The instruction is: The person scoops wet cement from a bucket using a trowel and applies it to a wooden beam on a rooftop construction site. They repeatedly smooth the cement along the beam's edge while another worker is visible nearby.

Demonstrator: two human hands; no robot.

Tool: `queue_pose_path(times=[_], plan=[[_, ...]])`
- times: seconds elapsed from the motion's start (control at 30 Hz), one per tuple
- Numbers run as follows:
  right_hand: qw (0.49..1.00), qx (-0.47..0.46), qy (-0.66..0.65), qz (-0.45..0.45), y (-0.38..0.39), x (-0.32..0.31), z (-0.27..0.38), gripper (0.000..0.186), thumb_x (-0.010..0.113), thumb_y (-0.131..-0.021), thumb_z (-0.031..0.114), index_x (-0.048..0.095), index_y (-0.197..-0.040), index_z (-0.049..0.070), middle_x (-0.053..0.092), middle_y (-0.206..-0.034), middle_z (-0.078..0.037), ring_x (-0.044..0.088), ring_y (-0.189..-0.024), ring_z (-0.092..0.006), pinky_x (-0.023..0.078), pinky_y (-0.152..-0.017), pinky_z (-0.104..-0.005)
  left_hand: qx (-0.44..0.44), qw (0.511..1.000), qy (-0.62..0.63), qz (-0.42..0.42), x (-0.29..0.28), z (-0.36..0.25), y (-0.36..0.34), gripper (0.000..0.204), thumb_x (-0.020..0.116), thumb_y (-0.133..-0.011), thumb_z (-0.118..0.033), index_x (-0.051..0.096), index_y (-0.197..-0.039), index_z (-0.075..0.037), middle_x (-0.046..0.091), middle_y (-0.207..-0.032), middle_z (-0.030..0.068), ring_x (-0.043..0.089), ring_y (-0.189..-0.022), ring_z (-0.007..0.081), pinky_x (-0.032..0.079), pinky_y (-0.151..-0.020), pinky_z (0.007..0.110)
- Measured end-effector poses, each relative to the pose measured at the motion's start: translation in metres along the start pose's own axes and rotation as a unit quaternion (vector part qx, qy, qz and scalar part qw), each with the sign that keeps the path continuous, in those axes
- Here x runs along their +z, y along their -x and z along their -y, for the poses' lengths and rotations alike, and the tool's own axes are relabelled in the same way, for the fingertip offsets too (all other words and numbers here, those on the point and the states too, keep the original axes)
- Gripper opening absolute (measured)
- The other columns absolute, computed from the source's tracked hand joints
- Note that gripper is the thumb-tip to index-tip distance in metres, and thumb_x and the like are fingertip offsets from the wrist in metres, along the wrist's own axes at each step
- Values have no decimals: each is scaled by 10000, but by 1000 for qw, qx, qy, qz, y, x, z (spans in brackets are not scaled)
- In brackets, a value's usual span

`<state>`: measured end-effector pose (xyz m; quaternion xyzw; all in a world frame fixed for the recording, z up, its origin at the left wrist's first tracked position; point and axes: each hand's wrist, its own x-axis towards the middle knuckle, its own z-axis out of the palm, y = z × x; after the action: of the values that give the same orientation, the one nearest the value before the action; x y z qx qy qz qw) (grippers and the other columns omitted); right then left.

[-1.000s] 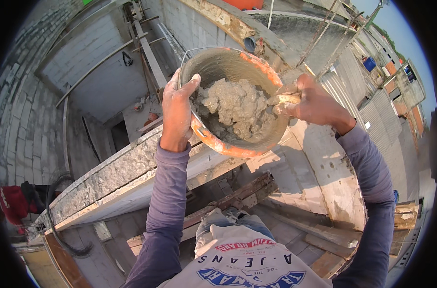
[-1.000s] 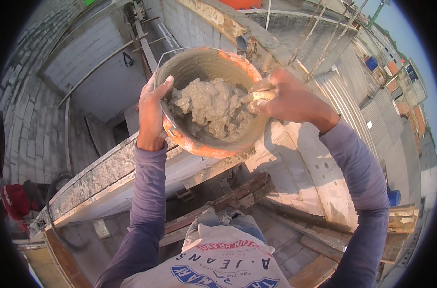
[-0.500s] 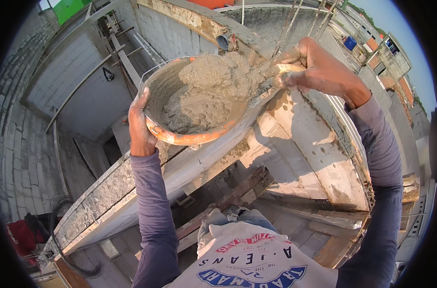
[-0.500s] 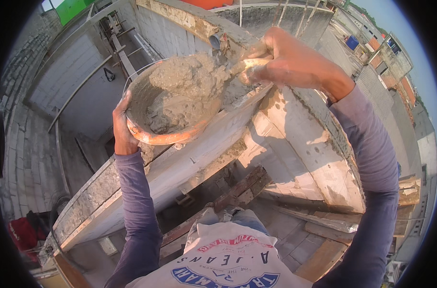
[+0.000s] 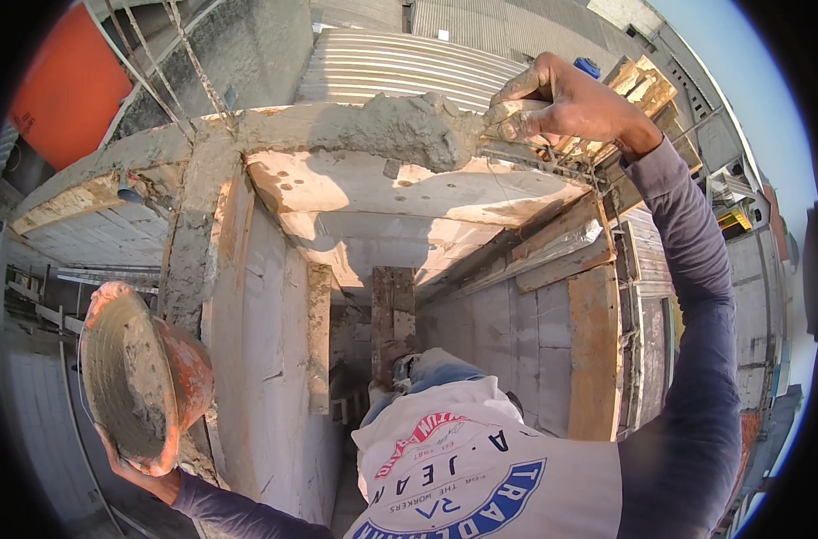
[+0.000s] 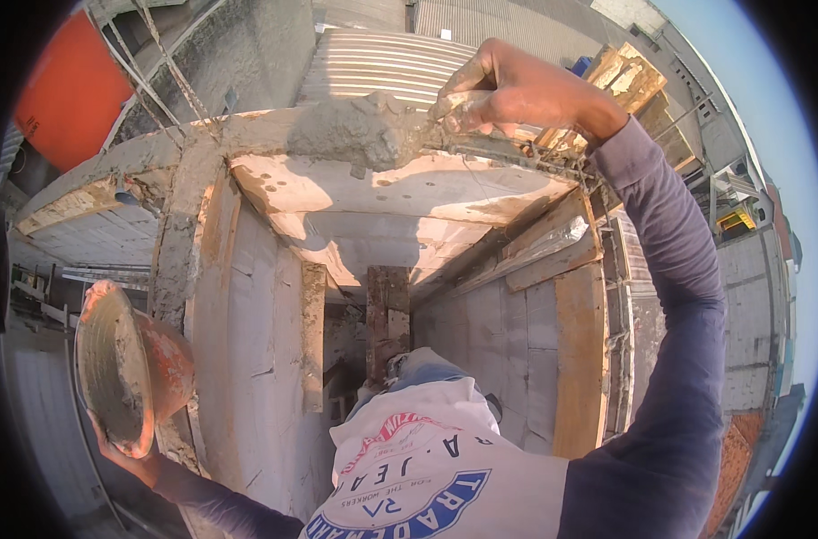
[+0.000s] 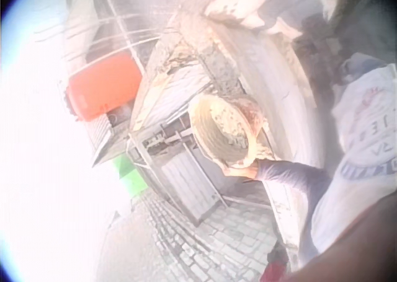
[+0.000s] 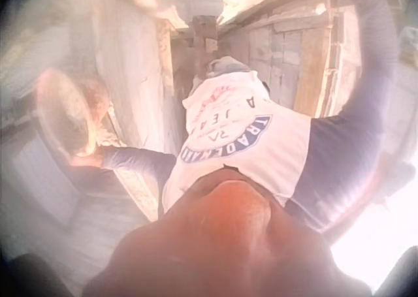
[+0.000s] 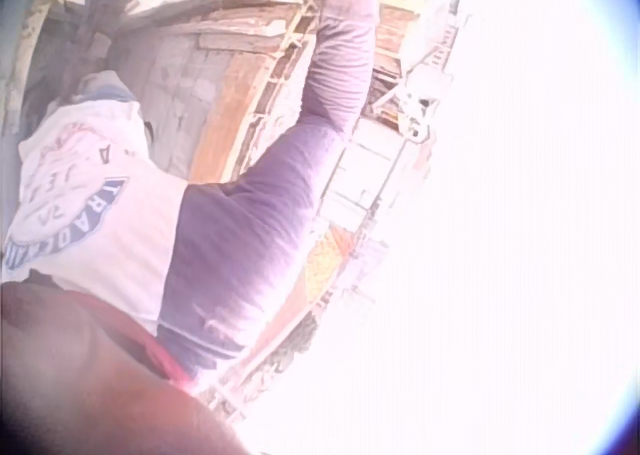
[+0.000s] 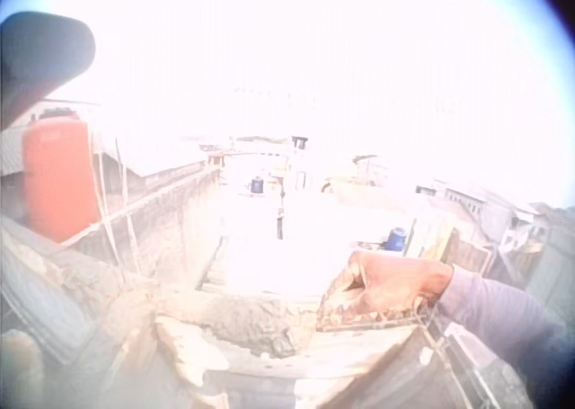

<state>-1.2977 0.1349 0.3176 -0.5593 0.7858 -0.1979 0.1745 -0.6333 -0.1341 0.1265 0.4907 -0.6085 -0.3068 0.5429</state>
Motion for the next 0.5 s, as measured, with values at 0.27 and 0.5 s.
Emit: queue_pose_path(times=[0.27, 0.5], plan=[[980, 136, 114, -95, 91, -37, -141, 326, 767, -738, 170, 797, -1008, -11, 731, -742, -86, 711, -725, -229, 553, -667, -389, 218, 961, -165, 45, -34, 43, -13, 803, 589, -1017, -523, 498, -1495, 116, 591, -1452, 282, 609, -1322, 368, 463, -1131, 443], [796, 134, 590, -33, 101, -7, -176, 190, 730, -677, 62, 785, -859, 58, 705, -833, -166, 721, -835, -343, 541, -701, -478, 270, 933, -229, 64, -52, 50, -10, 767, 629, -1035, -451, 423, -1541, 88, 536, -1509, 273, 588, -1343, 363, 471, -1124, 453]])
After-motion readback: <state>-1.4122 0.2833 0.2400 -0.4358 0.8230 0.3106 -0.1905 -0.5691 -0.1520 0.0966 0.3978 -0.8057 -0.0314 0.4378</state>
